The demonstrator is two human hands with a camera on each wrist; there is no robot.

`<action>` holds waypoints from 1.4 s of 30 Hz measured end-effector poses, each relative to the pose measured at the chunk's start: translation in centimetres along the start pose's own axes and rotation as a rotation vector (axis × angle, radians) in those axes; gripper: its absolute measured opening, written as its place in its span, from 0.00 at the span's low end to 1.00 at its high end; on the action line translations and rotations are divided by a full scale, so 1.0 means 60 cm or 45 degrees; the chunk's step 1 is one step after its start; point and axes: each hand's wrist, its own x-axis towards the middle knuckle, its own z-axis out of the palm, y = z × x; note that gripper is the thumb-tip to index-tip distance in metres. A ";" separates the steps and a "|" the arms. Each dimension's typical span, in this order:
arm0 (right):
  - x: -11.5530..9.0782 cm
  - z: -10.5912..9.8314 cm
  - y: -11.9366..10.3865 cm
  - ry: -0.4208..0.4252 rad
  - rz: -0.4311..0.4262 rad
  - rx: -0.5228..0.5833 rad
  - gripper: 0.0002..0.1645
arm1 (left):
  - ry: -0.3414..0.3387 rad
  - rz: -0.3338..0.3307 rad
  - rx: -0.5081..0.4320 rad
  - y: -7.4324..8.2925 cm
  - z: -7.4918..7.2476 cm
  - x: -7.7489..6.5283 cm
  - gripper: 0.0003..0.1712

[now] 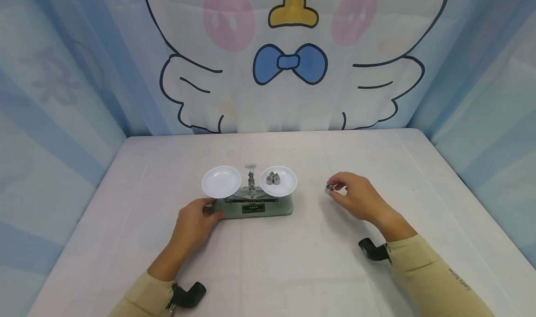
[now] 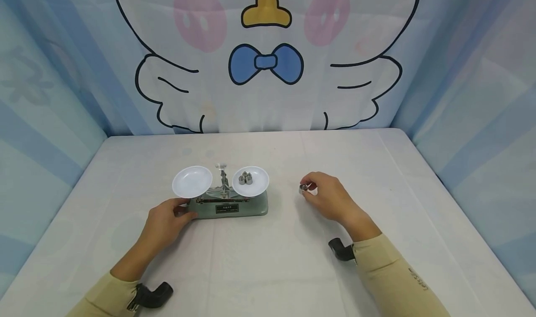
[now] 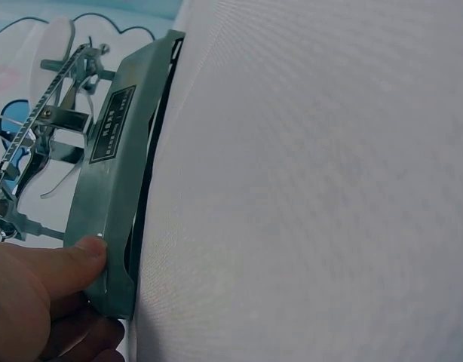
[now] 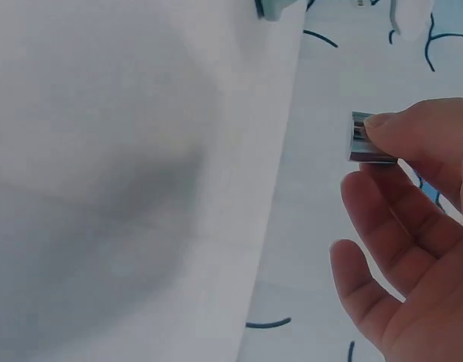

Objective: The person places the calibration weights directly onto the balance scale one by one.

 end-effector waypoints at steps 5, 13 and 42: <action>0.010 -0.011 -0.028 0.036 -0.082 0.015 0.11 | 0.003 -0.002 -0.001 0.001 -0.001 0.000 0.27; 0.020 -0.022 -0.066 0.063 -0.200 0.036 0.12 | -0.016 -0.010 -0.010 -0.001 -0.001 -0.005 0.27; 0.130 -0.042 -0.230 -0.107 -0.439 0.062 0.13 | -0.025 -0.028 0.009 0.003 -0.002 -0.002 0.27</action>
